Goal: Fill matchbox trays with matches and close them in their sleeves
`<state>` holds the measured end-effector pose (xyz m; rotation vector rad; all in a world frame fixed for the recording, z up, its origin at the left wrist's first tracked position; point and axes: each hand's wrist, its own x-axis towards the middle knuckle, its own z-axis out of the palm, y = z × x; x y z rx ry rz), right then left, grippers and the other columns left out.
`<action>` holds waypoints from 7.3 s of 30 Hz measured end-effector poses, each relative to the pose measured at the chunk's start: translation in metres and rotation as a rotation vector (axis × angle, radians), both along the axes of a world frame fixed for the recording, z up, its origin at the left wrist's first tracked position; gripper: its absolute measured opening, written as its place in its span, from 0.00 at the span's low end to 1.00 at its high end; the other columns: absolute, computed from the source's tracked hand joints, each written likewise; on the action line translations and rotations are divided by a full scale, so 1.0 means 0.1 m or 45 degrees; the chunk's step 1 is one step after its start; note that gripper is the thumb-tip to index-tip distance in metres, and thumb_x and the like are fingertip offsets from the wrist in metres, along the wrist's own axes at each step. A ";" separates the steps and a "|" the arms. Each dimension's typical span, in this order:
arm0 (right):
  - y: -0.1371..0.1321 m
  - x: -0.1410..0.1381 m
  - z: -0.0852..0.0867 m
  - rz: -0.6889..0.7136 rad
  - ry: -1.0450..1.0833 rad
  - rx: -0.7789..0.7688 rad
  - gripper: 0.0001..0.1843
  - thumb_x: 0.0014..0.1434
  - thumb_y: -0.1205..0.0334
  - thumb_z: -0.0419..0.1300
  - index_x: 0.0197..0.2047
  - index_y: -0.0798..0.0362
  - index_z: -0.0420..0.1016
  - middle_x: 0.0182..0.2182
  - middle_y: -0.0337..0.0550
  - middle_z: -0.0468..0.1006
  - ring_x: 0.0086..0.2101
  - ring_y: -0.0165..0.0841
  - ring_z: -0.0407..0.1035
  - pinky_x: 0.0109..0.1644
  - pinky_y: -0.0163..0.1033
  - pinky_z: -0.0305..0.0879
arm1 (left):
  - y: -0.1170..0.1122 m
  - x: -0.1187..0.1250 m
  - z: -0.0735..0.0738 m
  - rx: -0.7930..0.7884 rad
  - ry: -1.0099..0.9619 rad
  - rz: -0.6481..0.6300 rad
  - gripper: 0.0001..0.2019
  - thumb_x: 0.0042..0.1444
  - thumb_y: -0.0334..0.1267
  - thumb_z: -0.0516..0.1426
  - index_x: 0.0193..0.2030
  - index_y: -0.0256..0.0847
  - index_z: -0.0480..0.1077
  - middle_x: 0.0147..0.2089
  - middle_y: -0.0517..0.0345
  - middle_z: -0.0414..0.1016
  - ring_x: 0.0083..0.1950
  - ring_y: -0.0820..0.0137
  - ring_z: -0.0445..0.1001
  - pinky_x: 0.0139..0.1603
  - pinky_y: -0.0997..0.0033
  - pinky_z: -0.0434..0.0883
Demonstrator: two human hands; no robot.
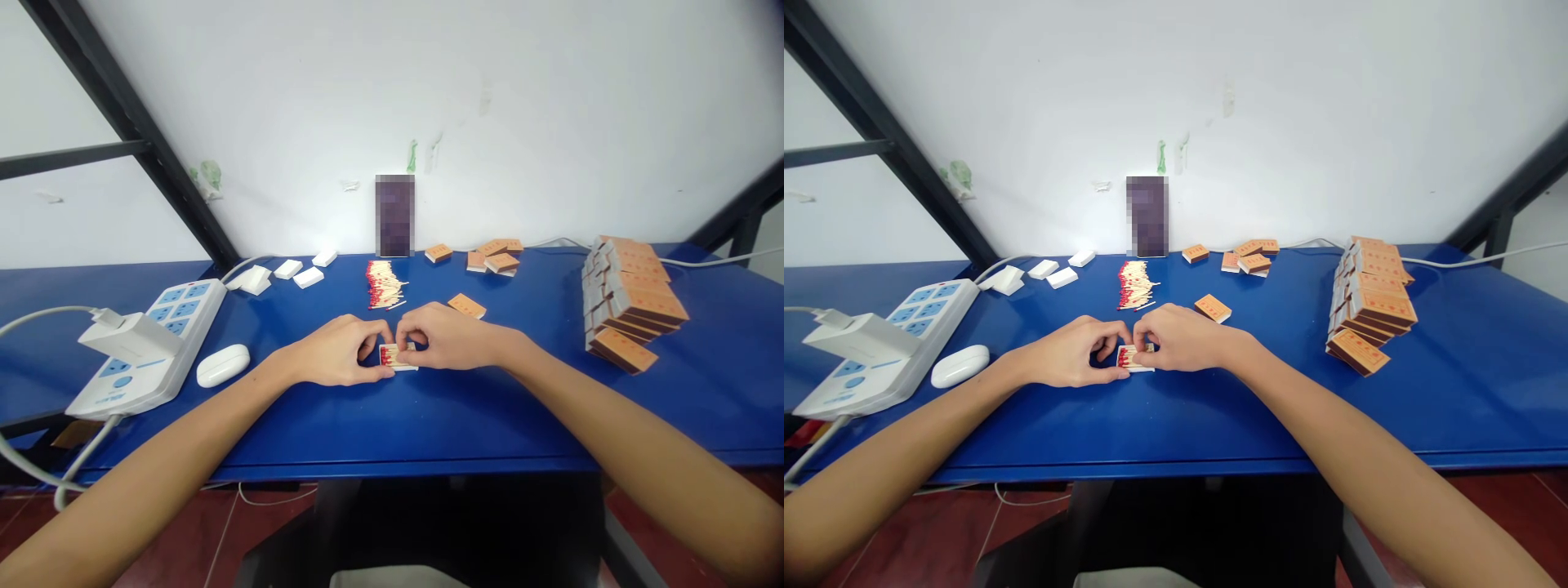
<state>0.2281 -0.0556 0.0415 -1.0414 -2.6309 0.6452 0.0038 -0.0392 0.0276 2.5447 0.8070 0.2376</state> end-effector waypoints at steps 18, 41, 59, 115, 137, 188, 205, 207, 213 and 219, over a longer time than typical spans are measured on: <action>0.04 0.06 0.01 0.024 0.002 -0.155 0.12 0.60 0.54 0.61 0.33 0.53 0.78 0.21 0.33 0.64 0.23 0.25 0.55 0.29 0.35 0.49 | 0.02 0.00 -0.02 0.060 0.033 -0.021 0.18 0.56 0.52 0.61 0.45 0.41 0.70 0.23 0.68 0.65 0.23 0.76 0.63 0.28 0.74 0.57; 0.32 -0.07 -0.36 -0.481 -0.192 0.352 0.12 0.68 0.63 0.51 0.43 0.53 0.76 0.40 0.47 0.77 0.39 0.36 0.70 0.39 0.38 0.56 | 0.30 -0.13 -0.20 0.511 0.110 0.509 0.15 0.64 0.40 0.50 0.51 0.43 0.74 0.34 0.56 0.76 0.32 0.66 0.72 0.32 0.69 0.63; 0.35 -0.16 -0.39 -0.517 -0.061 0.283 0.10 0.67 0.58 0.54 0.45 0.49 0.76 0.35 0.40 0.77 0.32 0.31 0.67 0.32 0.36 0.50 | 0.25 -0.07 -0.20 0.448 0.105 0.437 0.16 0.64 0.41 0.50 0.50 0.43 0.76 0.33 0.56 0.76 0.33 0.66 0.73 0.34 0.69 0.64; 0.42 -0.05 -0.38 -0.276 -0.070 0.270 0.10 0.69 0.63 0.50 0.44 0.50 0.72 0.42 0.42 0.79 0.40 0.34 0.70 0.40 0.35 0.56 | 0.26 -0.07 -0.22 0.434 0.096 0.284 0.17 0.65 0.36 0.45 0.56 0.39 0.69 0.40 0.52 0.68 0.43 0.62 0.71 0.44 0.62 0.68; 0.45 -0.11 -0.41 -0.542 0.138 0.164 0.10 0.64 0.62 0.57 0.38 0.52 0.80 0.25 0.38 0.74 0.26 0.29 0.61 0.33 0.35 0.51 | 0.26 -0.06 -0.25 0.398 -0.034 0.402 0.16 0.63 0.36 0.47 0.56 0.40 0.66 0.43 0.54 0.69 0.38 0.65 0.69 0.42 0.62 0.67; 0.69 -0.14 -0.42 -0.283 -0.114 0.362 0.09 0.68 0.62 0.52 0.41 0.51 0.74 0.38 0.44 0.80 0.36 0.33 0.71 0.36 0.35 0.53 | 0.22 -0.07 -0.18 0.639 0.216 0.073 0.20 0.64 0.32 0.46 0.59 0.40 0.70 0.56 0.47 0.68 0.51 0.60 0.64 0.54 0.57 0.68; 0.69 -0.22 -0.36 -0.377 -0.101 0.303 0.09 0.67 0.61 0.54 0.38 0.51 0.74 0.35 0.43 0.79 0.32 0.32 0.69 0.31 0.35 0.50 | 0.22 -0.06 -0.16 0.616 0.217 0.015 0.21 0.63 0.29 0.47 0.59 0.38 0.71 0.60 0.48 0.70 0.53 0.59 0.64 0.58 0.56 0.66; 0.69 -0.22 -0.37 -0.370 -0.101 0.310 0.09 0.67 0.60 0.54 0.38 0.50 0.75 0.35 0.44 0.80 0.33 0.33 0.70 0.32 0.35 0.51 | 0.22 -0.06 -0.16 0.601 0.201 0.009 0.21 0.63 0.29 0.47 0.59 0.38 0.71 0.59 0.48 0.70 0.53 0.59 0.64 0.58 0.56 0.66; 0.72 -0.24 -0.40 -0.415 -0.096 0.289 0.08 0.66 0.60 0.55 0.41 0.50 0.75 0.36 0.44 0.80 0.34 0.34 0.70 0.33 0.35 0.52 | 0.23 -0.08 -0.17 0.572 0.152 -0.007 0.21 0.63 0.28 0.47 0.58 0.40 0.72 0.58 0.46 0.69 0.55 0.59 0.64 0.60 0.55 0.66; 0.67 -0.17 -0.36 -0.392 0.053 0.211 0.08 0.65 0.61 0.55 0.38 0.51 0.76 0.31 0.39 0.77 0.29 0.29 0.64 0.33 0.34 0.52 | 0.24 -0.08 -0.18 0.540 0.136 0.029 0.22 0.63 0.29 0.47 0.61 0.40 0.70 0.58 0.46 0.67 0.57 0.58 0.63 0.62 0.52 0.65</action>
